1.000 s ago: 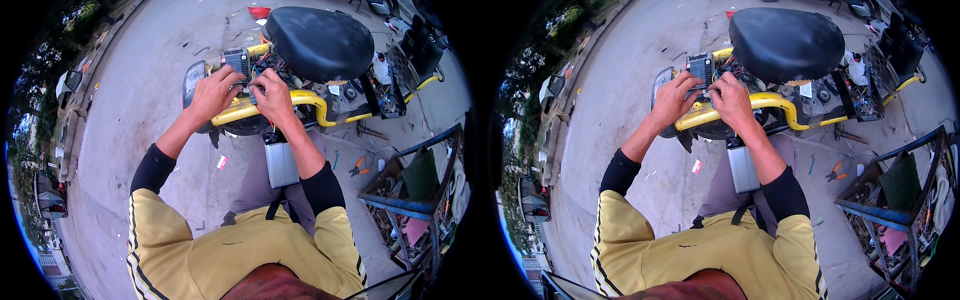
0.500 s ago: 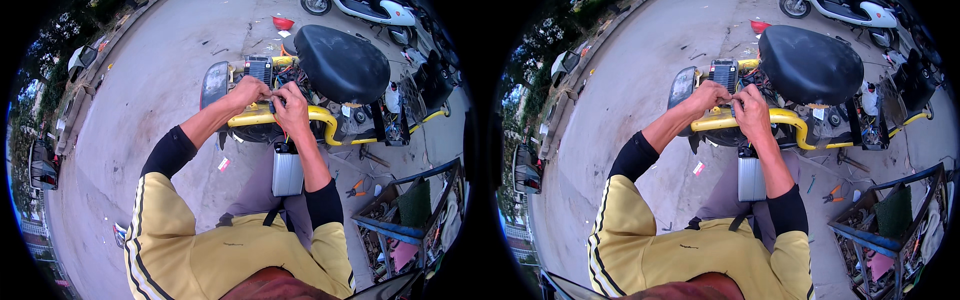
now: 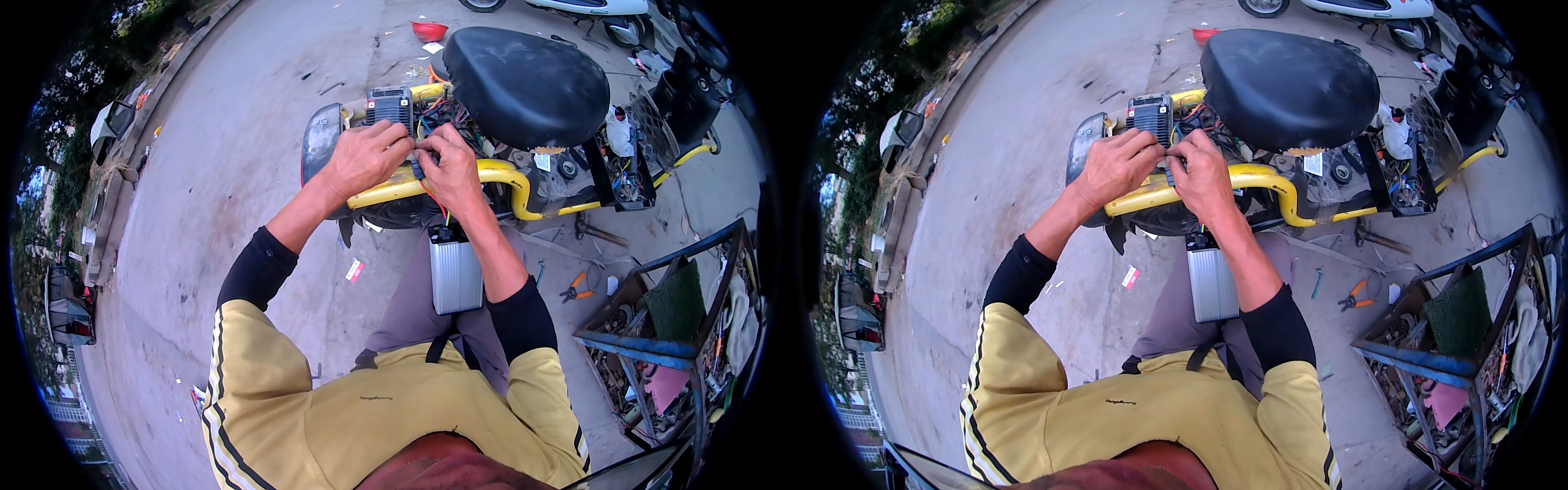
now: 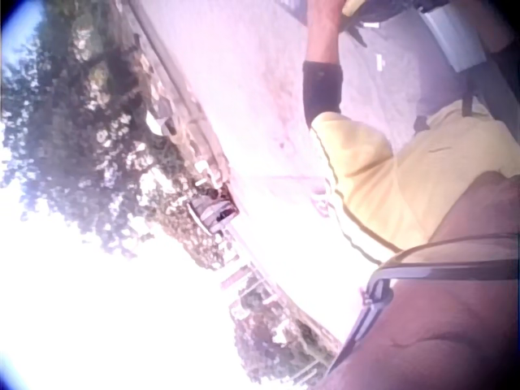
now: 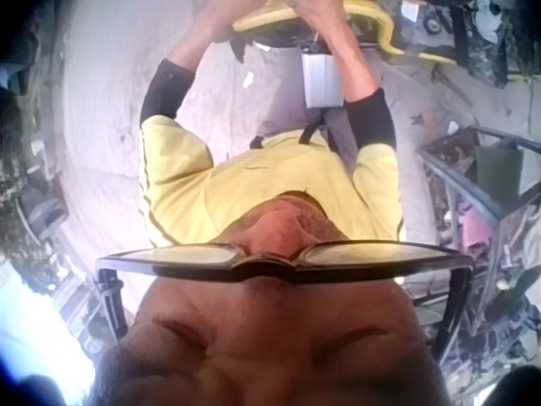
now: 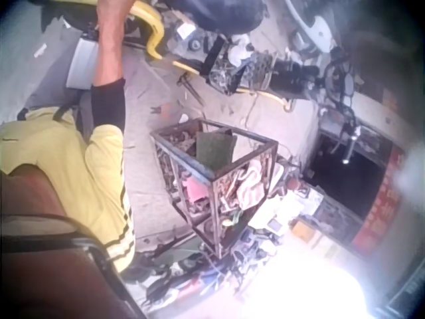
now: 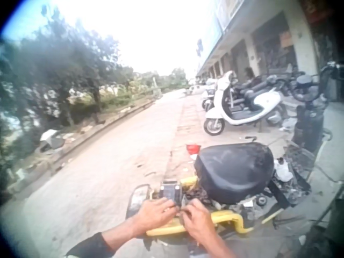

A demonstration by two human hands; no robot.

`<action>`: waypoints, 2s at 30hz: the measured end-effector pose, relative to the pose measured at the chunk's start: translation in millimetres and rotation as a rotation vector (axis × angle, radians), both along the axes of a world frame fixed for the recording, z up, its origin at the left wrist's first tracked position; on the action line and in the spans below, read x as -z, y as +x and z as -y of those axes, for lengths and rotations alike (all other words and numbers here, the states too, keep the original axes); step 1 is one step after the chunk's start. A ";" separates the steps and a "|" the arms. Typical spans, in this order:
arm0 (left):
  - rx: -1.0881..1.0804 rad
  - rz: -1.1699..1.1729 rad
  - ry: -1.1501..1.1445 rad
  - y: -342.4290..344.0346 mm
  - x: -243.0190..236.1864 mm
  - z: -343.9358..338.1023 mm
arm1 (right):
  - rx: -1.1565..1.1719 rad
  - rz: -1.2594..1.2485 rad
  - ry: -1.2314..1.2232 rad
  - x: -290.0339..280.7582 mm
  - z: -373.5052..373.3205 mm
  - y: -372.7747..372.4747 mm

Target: The person repairs a yellow scooter by connecting and securing wires near the battery and controller. They use pliers to strip wire ends and electrical tape to insulate connections, then place components into the under-seat compartment.

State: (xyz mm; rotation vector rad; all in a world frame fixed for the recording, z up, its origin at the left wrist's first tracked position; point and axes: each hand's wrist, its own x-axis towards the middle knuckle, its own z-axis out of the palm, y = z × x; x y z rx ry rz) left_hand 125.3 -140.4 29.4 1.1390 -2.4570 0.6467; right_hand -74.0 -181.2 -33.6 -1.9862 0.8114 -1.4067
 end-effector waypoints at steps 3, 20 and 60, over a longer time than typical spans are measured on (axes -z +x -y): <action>-0.149 -0.142 0.187 -11.7 -1.5 -0.7 | 0.016 -0.023 -0.027 0.6 -0.2 -0.5; 0.077 0.058 0.017 -1.5 -13.0 0.9 | 0.003 -0.023 0.007 -2.7 -2.8 -2.0; -0.202 -0.383 0.671 -30.9 -3.4 18.0 | 0.064 -0.029 0.333 -5.2 -29.2 -30.8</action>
